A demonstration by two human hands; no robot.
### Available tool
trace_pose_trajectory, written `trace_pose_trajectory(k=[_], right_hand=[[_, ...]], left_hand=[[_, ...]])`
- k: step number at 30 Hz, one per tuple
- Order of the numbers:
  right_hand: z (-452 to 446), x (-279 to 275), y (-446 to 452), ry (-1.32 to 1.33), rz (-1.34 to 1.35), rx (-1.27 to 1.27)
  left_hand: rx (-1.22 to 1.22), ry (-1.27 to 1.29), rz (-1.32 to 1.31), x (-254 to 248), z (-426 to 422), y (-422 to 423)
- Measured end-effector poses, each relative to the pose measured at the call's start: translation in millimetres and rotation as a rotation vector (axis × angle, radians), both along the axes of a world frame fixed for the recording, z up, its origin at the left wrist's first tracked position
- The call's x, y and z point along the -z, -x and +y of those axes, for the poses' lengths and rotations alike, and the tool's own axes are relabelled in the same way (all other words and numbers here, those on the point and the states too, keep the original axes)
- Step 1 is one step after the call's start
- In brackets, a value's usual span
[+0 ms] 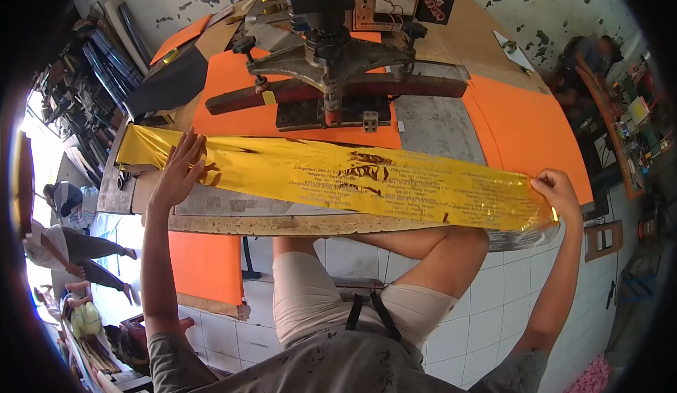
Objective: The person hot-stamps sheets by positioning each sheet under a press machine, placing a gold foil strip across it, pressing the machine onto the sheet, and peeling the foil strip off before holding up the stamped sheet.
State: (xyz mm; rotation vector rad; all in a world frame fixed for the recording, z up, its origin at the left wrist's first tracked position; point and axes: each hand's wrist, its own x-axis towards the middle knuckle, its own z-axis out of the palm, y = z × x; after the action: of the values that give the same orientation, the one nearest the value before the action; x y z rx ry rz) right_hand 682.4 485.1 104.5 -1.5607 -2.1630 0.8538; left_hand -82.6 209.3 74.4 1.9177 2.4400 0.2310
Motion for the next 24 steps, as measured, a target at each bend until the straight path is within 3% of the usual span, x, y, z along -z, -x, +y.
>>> trace_pose_trajectory(k=[6,9,14,24], right_hand=[[78.6,1.5,21.4,-0.047,-0.128,-0.085],[94.6,-11.2,50.4,0.010,-0.183,0.005],[140.7,10.9,53.2,-0.072,-0.213,-0.096],[160.7,18.9,60.0,-0.088,-0.241,-0.046]], left_hand=[[-0.053,0.055,0.023,7.3,9.5,4.7],[-0.082,0.080,-0.011,6.9,10.7,3.5],[-0.112,0.065,-0.001,9.4,13.1,2.3],[-0.122,0.083,0.013,9.4,19.5,1.7]])
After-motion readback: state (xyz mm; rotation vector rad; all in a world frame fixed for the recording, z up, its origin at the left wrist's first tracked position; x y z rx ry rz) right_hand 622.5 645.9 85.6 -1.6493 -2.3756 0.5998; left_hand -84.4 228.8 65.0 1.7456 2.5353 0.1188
